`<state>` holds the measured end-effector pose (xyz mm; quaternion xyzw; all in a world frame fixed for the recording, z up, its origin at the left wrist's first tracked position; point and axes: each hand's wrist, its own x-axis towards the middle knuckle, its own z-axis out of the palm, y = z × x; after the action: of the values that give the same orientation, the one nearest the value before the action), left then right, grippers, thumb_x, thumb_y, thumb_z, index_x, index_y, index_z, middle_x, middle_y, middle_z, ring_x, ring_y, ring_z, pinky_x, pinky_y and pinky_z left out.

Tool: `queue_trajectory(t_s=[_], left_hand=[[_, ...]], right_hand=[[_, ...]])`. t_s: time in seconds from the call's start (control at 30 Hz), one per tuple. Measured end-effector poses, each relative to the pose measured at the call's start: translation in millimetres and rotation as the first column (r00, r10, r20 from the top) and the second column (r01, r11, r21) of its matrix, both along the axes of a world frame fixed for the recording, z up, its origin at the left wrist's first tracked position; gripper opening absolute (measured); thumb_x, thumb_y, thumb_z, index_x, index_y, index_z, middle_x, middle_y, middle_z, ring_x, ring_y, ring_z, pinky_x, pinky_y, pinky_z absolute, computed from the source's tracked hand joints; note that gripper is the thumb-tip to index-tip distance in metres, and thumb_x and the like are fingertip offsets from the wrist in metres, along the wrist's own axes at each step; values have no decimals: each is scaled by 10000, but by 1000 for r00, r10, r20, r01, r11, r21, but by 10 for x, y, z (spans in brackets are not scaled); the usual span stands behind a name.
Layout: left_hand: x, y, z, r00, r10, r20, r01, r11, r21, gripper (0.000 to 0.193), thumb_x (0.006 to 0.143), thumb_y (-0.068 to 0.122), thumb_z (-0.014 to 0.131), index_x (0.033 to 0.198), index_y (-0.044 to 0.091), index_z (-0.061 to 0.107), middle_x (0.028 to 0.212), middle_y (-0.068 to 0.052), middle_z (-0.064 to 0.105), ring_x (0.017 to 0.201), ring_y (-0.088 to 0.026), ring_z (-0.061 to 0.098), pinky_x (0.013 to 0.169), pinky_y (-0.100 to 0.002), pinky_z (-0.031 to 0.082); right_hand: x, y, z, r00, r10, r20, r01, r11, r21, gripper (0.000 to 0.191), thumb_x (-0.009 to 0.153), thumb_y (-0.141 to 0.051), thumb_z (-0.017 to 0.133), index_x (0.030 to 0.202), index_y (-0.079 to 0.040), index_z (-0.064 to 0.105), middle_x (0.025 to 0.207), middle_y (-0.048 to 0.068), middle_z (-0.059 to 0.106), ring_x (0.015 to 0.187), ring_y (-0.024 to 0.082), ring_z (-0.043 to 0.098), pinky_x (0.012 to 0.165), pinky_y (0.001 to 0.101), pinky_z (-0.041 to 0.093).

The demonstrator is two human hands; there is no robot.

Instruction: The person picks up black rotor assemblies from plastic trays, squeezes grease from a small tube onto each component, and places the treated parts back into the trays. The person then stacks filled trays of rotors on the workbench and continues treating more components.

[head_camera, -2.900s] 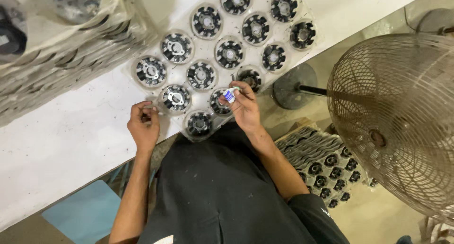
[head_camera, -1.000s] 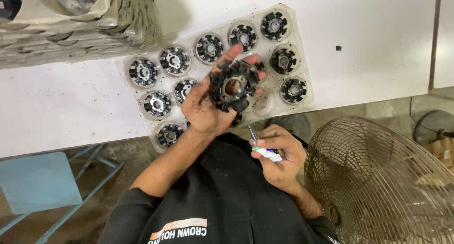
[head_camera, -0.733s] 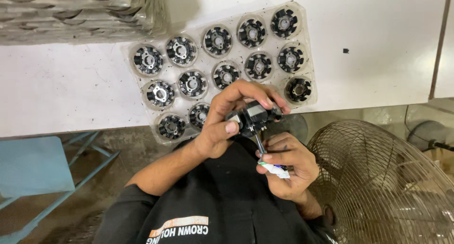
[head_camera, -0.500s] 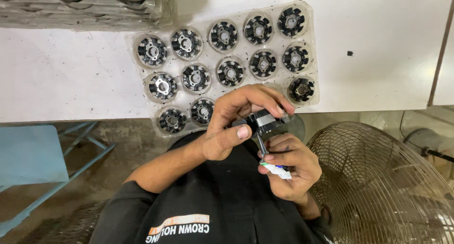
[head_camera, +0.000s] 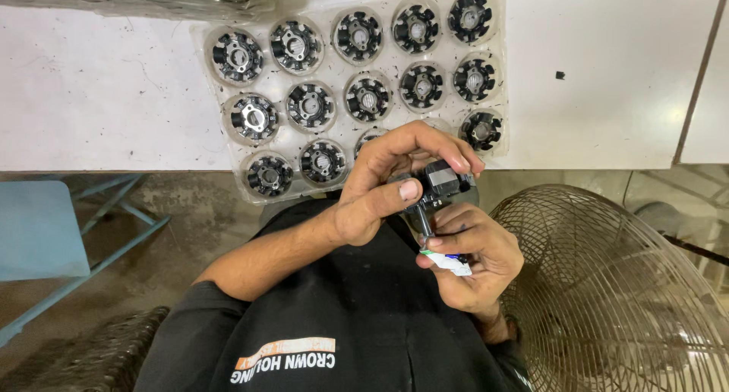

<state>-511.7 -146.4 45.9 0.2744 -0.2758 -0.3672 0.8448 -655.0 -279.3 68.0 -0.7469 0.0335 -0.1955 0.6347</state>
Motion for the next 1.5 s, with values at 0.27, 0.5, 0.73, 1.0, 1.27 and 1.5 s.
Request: queue_trajectory(t_s=[0.27, 0.5, 0.73, 1.0, 1.27, 1.5], left_hand=[[-52, 16, -22, 999, 43, -8, -43, 999, 24, 389, 1087, 340, 572, 1272, -2, 575, 1302, -181, 632, 1216, -205, 579, 1128, -350, 430], [-214, -72, -55, 943, 88, -321, -107, 993, -42, 413, 1061, 357, 580, 1249, -9, 556, 1275, -221, 614, 1167, -295, 609, 1035, -433, 533], [-351, -186, -62, 771, 53, -635, -159, 981, -111, 485, 1012, 384, 558, 1351, 42, 499, 1297, -245, 570, 1205, -396, 624, 1013, -541, 561], [-359, -177, -11, 614, -14, -789, -91, 992, -88, 441, 1013, 360, 555, 1304, 30, 525, 1300, -253, 586, 1204, -444, 637, 1044, -559, 564], [-361, -178, -4, 442, -106, -891, 7, 993, -115, 416, 1012, 342, 519, 1252, 4, 563, 1271, -269, 613, 1173, -476, 644, 1016, -565, 568], [-375, -177, -49, 436, -98, -895, 17, 995, -101, 406, 1039, 346, 508, 1252, 6, 571, 1269, -278, 614, 1170, -478, 640, 1029, -571, 560]], right_hand=[[-10, 27, 15, 999, 7, 34, -5, 998, -61, 272, 681, 123, 653, 917, -11, 674, 798, 109, 680, 747, 206, 675, 725, 310, 573], [-39, 49, -23, 998, -6, 61, 11, 997, -72, 251, 723, 115, 753, 922, -11, 668, 804, 96, 676, 736, 195, 662, 707, 290, 563], [-105, 53, -60, 998, -60, 21, 59, 998, 26, 217, 818, 74, 775, 984, -11, 665, 868, 122, 692, 799, 185, 653, 719, 277, 522], [-77, 86, -244, 947, -200, 252, 161, 973, 168, 192, 969, -112, 634, 1116, 11, 628, 941, 157, 681, 854, 212, 678, 756, 350, 604], [-105, 23, -171, 985, -88, 151, 108, 986, -130, 175, 888, 89, 578, 1035, 13, 633, 866, 170, 693, 784, 250, 716, 731, 300, 591], [11, -12, -76, 979, -109, 172, 160, 933, -323, 251, 722, 130, 591, 928, 15, 679, 780, 135, 681, 715, 254, 694, 702, 318, 565]])
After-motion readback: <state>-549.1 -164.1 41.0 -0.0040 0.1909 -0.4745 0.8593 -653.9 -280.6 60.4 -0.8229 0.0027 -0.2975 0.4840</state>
